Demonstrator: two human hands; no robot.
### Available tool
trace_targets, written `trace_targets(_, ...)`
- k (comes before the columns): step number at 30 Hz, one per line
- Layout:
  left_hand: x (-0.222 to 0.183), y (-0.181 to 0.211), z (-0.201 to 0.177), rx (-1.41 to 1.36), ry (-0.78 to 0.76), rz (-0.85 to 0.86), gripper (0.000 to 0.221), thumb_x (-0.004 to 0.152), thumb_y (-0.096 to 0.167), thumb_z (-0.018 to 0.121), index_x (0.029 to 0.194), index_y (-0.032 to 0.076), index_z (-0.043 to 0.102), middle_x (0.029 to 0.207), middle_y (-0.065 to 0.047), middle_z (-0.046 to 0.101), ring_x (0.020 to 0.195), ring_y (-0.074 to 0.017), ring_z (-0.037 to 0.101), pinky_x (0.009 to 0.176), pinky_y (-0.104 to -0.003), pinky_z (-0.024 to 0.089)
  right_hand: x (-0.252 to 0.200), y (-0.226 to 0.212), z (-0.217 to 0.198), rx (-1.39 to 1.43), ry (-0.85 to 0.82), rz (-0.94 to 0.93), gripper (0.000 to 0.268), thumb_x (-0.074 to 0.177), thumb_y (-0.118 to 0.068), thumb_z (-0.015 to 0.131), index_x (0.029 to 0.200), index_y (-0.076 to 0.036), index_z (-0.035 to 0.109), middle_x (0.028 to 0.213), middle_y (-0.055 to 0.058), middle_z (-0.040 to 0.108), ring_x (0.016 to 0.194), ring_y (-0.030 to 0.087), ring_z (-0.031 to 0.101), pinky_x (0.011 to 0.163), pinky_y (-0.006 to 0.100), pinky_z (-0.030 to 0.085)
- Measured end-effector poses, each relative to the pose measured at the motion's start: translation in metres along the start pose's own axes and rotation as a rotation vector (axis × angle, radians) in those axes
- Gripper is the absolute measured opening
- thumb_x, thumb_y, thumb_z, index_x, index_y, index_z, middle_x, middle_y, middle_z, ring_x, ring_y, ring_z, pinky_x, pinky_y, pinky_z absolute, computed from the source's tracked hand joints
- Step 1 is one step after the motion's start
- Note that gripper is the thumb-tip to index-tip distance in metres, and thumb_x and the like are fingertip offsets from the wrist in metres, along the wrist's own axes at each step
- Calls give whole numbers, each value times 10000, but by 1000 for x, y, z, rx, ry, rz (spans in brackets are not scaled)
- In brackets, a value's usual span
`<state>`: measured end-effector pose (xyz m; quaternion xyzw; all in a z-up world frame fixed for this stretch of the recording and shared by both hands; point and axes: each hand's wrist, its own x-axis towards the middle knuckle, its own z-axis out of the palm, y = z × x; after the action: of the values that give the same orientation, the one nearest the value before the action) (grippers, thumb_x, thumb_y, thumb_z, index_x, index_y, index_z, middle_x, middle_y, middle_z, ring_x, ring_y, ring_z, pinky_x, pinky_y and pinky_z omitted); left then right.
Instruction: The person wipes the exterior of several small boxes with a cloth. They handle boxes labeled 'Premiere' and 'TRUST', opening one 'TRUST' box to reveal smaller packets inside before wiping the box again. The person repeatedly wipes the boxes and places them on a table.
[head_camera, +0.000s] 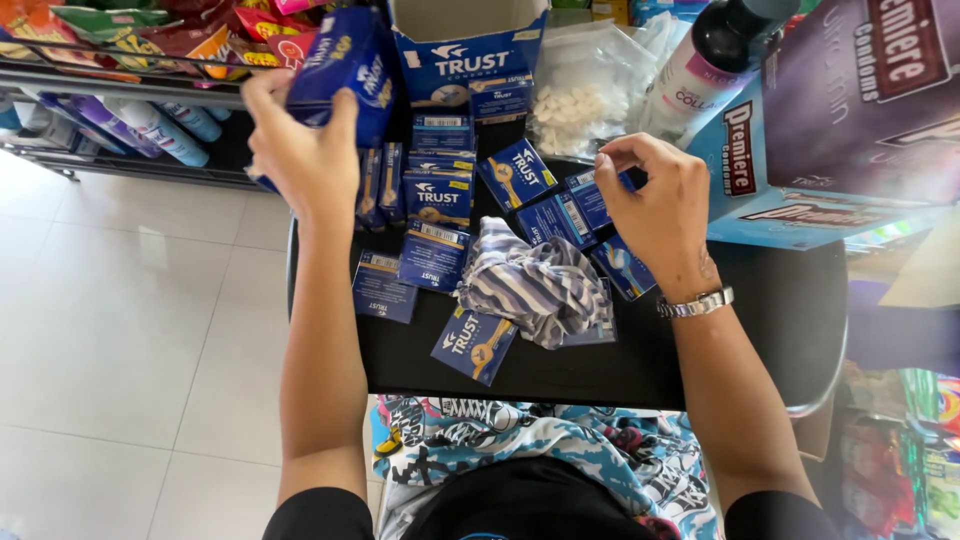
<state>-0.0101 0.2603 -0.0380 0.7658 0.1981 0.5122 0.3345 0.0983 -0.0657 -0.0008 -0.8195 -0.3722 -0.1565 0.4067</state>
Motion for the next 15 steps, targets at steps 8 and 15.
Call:
trace_targets(8, 6, -12, -3, -417, 123, -78, 420, 1010, 106, 820, 1205, 16, 460, 1146, -191, 705, 978, -175, 701, 851, -284, 599, 1, 4, 1, 14, 25, 43, 118, 980, -99, 719, 994, 14, 748, 868, 107, 759, 798, 175, 763, 726, 282, 564)
trace_targets(15, 14, -40, -4, -682, 292, -1, 379, 1068, 115, 738, 1214, 54, 395, 1182, -167, 637, 1089, -166, 697, 938, -289, 590, 1, 5, -2, 42, 55, 51, 114, 982, -90, 712, 1006, 16, 745, 880, 106, 760, 833, 172, 772, 764, 268, 573)
